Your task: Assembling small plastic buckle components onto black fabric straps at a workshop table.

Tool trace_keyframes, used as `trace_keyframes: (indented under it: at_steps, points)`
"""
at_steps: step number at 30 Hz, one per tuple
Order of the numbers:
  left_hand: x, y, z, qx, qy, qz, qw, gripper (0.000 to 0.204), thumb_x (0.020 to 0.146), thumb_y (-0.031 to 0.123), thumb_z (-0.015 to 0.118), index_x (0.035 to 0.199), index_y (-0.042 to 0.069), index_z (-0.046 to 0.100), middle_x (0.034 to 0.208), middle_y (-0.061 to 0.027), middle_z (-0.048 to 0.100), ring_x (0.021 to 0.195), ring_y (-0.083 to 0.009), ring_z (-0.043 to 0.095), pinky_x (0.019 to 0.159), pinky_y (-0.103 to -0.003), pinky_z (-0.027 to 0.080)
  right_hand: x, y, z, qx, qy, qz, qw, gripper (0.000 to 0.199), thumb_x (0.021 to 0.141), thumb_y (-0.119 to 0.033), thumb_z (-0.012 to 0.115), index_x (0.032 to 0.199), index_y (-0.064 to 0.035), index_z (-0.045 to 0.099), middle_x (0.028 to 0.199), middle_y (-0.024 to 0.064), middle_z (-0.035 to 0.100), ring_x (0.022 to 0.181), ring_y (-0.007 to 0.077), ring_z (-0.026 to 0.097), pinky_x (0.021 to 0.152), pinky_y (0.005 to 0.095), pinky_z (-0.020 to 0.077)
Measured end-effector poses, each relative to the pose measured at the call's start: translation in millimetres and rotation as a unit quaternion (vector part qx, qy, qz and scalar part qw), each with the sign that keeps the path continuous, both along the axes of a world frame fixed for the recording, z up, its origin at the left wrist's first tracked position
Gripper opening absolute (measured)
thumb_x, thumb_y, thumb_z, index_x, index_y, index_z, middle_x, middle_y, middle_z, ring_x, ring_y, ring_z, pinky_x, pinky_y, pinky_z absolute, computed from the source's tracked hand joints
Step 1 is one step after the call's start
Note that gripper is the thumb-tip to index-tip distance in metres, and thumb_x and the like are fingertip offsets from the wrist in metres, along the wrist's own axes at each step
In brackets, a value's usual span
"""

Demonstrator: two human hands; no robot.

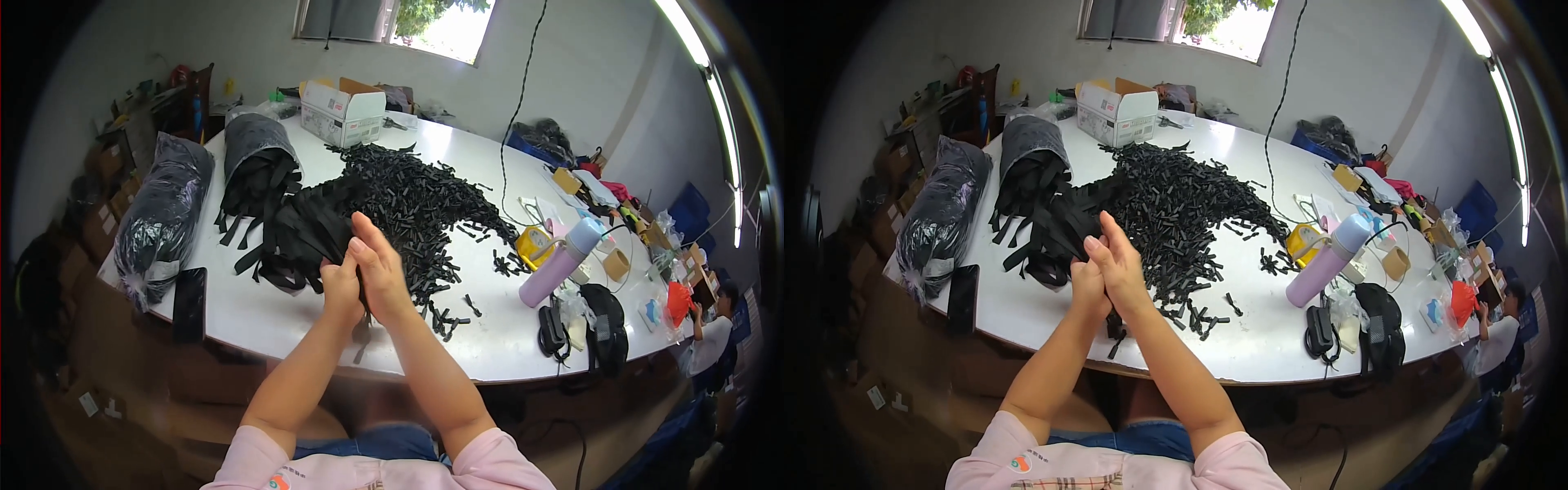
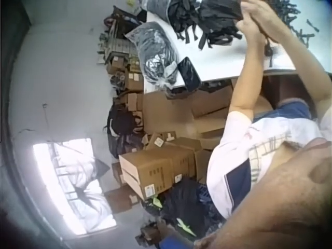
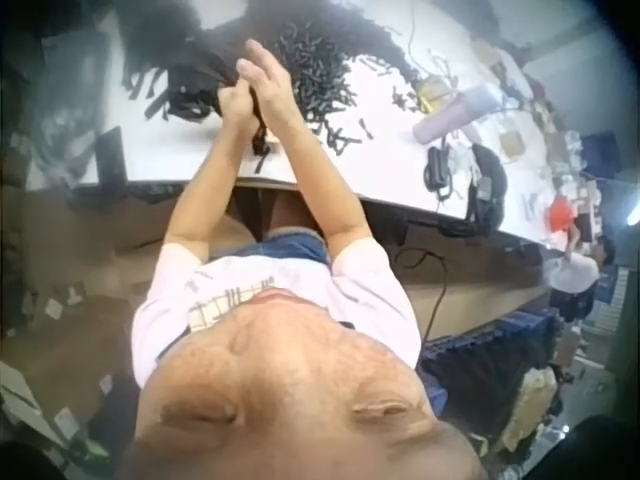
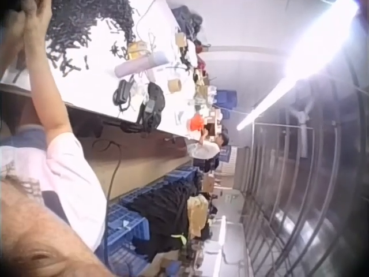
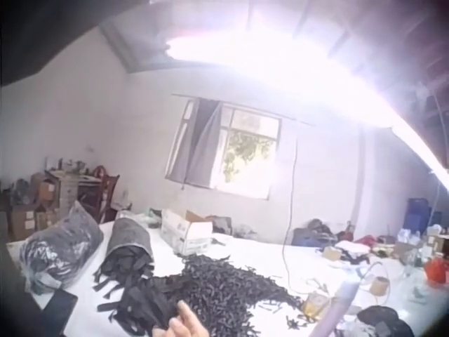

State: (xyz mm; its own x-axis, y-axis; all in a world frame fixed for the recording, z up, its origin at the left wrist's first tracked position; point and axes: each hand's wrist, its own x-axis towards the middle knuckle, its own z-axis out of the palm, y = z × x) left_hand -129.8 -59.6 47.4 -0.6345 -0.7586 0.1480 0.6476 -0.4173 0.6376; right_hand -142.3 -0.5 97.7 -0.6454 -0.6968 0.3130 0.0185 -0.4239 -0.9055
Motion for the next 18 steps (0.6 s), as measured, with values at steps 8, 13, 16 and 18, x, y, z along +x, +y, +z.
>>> trace_keyframes:
  at_steps: [8, 13, 16, 18]
  points:
    - [43, 5, 20, -0.007, -0.066, -0.238, 0.969, 0.011, 0.079, 0.011, 0.054, 0.082, 0.001, 0.052, 0.065, -0.0064, 0.054, 0.049, -0.013, 0.053, 0.045, -0.027, 0.048, -18, 43, -3, 0.092, -0.016, 0.025, 0.995, 0.024, 0.08, -0.021, 0.055, 0.085, 0.0021, 0.054, 0.061, 0.0036, 0.05, 0.047, 0.0111, 0.052, 0.042, 0.021, 0.0413]
    - [61, 20, 10, -0.03, -0.073, -0.296, 0.952, 0.015, 0.078, 0.009, 0.054, 0.089, 0.001, 0.049, 0.069, -0.0081, 0.053, 0.051, -0.0139, 0.053, 0.047, -0.028, 0.049, -5, 49, -15, 0.098, -0.034, 0.0, 0.995, 0.014, 0.081, -0.013, 0.054, 0.082, 0.0009, 0.054, 0.057, 0.0023, 0.05, 0.038, 0.0083, 0.045, 0.029, 0.0198, 0.0332]
    - [72, 27, 8, -0.006, -0.096, -0.292, 0.952, 0.017, 0.077, 0.008, 0.054, 0.092, 0.001, 0.048, 0.069, -0.0082, 0.053, 0.052, -0.0136, 0.053, 0.048, -0.027, 0.049, -5, 56, -25, 0.088, -0.051, 0.012, 0.995, 0.014, 0.08, -0.01, 0.054, 0.086, 0.0015, 0.055, 0.061, 0.0037, 0.054, 0.04, 0.0078, 0.046, 0.032, 0.0198, 0.0364]
    - [78, 28, -1, -0.03, -0.106, -0.305, 0.946, 0.017, 0.077, 0.007, 0.054, 0.092, 0.002, 0.048, 0.07, -0.0084, 0.054, 0.052, -0.0128, 0.052, 0.046, -0.026, 0.048, -5, 60, -32, 0.077, -0.03, 0.019, 0.996, 0.015, 0.08, -0.011, 0.054, 0.088, 0.002, 0.056, 0.065, 0.0036, 0.056, 0.042, 0.0072, 0.046, 0.037, 0.0191, 0.0381]
